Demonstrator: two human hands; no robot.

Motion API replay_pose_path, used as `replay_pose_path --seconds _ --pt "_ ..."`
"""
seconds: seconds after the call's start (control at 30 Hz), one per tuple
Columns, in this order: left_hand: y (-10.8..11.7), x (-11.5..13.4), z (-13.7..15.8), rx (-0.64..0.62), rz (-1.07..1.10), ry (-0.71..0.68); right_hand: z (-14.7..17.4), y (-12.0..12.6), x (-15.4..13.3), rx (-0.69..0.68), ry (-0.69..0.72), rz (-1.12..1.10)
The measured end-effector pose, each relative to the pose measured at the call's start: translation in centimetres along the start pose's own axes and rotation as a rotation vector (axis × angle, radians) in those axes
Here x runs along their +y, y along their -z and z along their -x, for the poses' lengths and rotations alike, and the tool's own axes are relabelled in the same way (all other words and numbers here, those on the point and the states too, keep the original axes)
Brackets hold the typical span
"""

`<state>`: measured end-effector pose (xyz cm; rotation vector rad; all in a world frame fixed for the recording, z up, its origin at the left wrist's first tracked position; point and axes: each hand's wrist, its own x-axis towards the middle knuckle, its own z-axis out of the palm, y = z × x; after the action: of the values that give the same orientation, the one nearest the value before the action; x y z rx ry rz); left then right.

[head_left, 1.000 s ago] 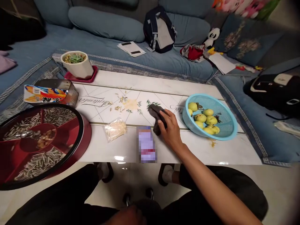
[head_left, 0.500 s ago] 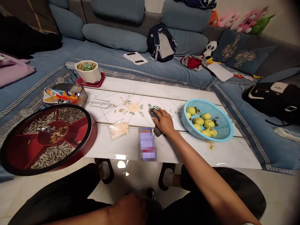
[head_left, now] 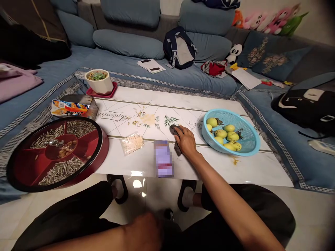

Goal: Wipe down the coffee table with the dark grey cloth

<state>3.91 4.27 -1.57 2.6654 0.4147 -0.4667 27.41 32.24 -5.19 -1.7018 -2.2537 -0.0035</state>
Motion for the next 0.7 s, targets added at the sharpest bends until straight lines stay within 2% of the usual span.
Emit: replay_pose_path --seconds 0.17,0.3,0.4,0.57,0.7 --pt "0.9 0.2 -0.2 -0.035 0.001 0.002 3.0 1.0 0.7 0.011 0.013 0.021" --pt "0.1 0.2 -0.8 -0.047 0.061 -0.017 5.6 1.9 1.0 0.023 0.023 0.021" --pt "-0.2 0.3 -1.1 -0.009 0.084 -0.016 7.4 2.4 1.3 0.025 0.018 0.001" --pt "-0.8 0.9 -1.5 0.042 0.038 -0.037 10.8 3.1 1.7 0.032 0.001 -0.026" --pt "-1.7 1.4 -2.1 0.020 0.032 -0.039 13.8 3.5 1.8 0.046 -0.018 -0.053"
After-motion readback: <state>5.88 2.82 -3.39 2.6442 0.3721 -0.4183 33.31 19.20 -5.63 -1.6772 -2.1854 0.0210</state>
